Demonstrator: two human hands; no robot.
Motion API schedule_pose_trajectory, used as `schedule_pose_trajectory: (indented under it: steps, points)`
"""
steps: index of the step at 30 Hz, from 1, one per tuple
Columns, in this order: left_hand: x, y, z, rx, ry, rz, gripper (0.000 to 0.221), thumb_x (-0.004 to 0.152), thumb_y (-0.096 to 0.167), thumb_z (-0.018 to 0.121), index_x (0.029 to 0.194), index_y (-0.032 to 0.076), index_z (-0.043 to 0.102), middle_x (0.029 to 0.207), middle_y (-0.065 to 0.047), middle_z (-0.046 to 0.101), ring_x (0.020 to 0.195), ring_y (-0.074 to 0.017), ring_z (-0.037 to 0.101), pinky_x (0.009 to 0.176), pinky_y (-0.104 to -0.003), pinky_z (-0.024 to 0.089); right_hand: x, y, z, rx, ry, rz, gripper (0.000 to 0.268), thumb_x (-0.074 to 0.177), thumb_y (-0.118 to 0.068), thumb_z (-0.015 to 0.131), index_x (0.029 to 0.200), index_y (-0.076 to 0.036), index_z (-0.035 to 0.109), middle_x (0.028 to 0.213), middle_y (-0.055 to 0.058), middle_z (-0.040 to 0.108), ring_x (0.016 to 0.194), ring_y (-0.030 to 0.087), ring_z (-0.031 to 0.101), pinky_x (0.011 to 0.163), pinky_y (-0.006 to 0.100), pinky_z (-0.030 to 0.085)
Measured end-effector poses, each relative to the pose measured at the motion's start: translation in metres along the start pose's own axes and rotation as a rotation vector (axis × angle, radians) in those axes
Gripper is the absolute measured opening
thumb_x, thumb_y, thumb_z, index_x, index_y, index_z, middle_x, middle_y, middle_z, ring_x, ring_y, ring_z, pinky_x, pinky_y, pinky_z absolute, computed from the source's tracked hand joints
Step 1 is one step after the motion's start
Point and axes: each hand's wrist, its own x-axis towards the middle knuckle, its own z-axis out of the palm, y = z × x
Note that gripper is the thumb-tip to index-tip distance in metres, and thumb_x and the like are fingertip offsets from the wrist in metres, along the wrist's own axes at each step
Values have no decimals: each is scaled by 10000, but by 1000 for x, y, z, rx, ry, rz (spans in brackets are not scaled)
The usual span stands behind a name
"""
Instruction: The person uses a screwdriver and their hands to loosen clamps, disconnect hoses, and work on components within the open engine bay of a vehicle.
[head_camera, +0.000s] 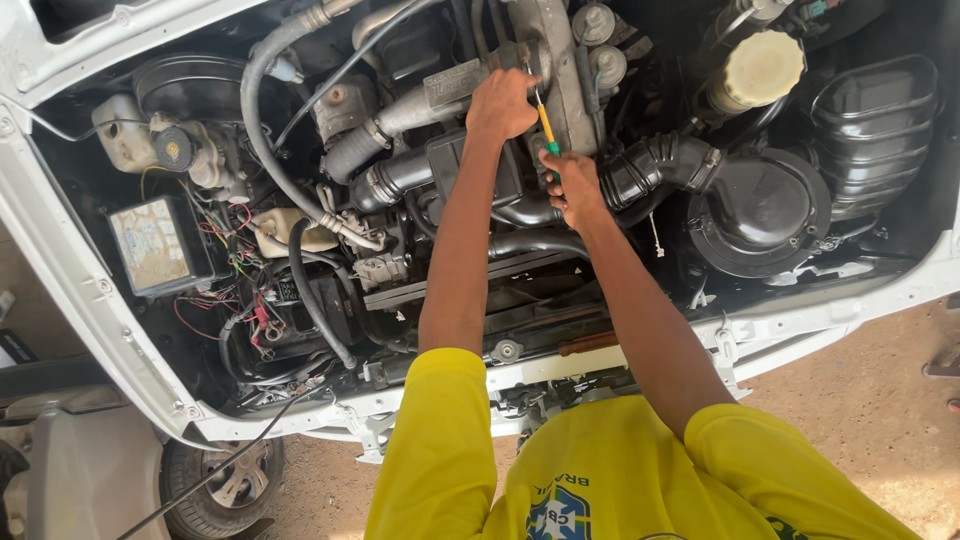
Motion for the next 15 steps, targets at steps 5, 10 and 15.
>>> schedule_pose_trajectory:
  steps: [5,10,15]
  points:
    - [2,1,3,7,15,40,709,644,-48,632,1279,255,720,1052,-180,747,1020,-348,707,943,-419,562,-4,10,0,-990,601,-669,380,973,-355,701,852,3,657,775,175,704,663,353,655,579,476,510]
    - [3,-3,7,8,64,82,666,644,-28,658,1250,238,737,1070,-183,741,1031,-357,698,927,-427,562,15,24,-1,-1134,503,-513,464,1070,-419,583,880,-1,650,761,235,690,698,437,663,625,513,523]
    - [2,-3,8,31,92,89,539,685,35,713,1196,201,756,1100,-162,738,1027,-347,705,906,-430,569,16,14,3,-45,24,98,451,1070,-454,582,799,-104,490,597,-31,385,433,87,295,385,281,191]
